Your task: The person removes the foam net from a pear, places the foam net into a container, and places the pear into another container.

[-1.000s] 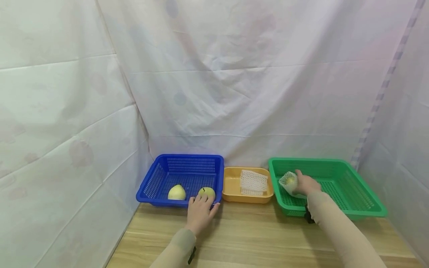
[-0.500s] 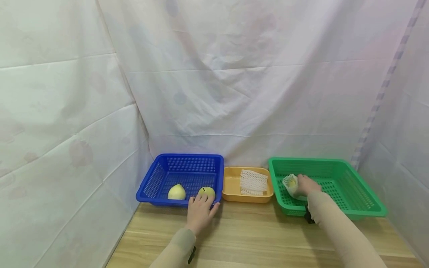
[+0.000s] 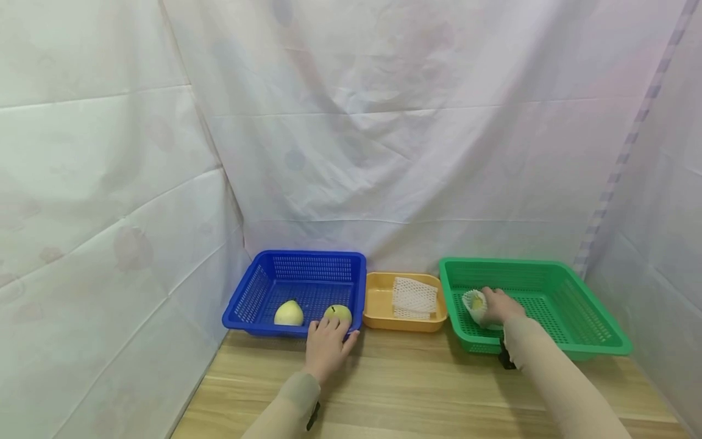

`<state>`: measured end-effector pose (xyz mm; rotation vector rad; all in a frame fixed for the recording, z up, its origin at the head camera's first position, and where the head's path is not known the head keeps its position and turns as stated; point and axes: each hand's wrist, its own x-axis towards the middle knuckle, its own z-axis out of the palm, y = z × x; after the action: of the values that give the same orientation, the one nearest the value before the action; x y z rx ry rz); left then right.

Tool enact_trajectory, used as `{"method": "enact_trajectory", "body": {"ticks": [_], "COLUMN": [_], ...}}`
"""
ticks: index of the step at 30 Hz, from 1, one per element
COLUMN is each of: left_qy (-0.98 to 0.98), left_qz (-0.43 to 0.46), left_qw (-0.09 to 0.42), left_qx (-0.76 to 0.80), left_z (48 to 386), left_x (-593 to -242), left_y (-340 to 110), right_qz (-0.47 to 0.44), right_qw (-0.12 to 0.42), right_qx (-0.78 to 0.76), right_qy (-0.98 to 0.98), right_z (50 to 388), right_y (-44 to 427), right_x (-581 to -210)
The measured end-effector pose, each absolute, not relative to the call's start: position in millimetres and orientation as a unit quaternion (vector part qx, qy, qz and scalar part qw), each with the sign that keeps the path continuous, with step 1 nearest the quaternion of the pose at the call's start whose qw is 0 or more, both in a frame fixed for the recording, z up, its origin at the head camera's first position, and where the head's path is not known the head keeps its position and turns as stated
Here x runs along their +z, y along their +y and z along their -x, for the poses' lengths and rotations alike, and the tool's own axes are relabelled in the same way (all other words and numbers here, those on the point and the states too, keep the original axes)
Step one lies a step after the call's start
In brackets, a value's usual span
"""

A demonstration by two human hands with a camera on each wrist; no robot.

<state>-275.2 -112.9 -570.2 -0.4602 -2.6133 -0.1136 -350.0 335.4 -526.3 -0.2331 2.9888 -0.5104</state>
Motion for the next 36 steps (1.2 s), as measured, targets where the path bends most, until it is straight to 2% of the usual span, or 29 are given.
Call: {"method": "enact_trajectory", "body": {"ticks": [7,36], "left_qy": [-0.951,-0.962], "left_qz": [0.174,0.159], "left_qw": [0.252,0.215], "left_qx": [-0.047,-0.048], "left_z": [275,274], "left_x": [-569,-563], "left_y": [-113,-110], "right_qz": [0.074,0.101], "right_qw": [0.056,0.018], "right_qx": [-0.173,-0.168], "right_qy": [0.981,0.98], "right_z": [351,352], "right_y": [337,344], "right_x": [-529,-537]}}
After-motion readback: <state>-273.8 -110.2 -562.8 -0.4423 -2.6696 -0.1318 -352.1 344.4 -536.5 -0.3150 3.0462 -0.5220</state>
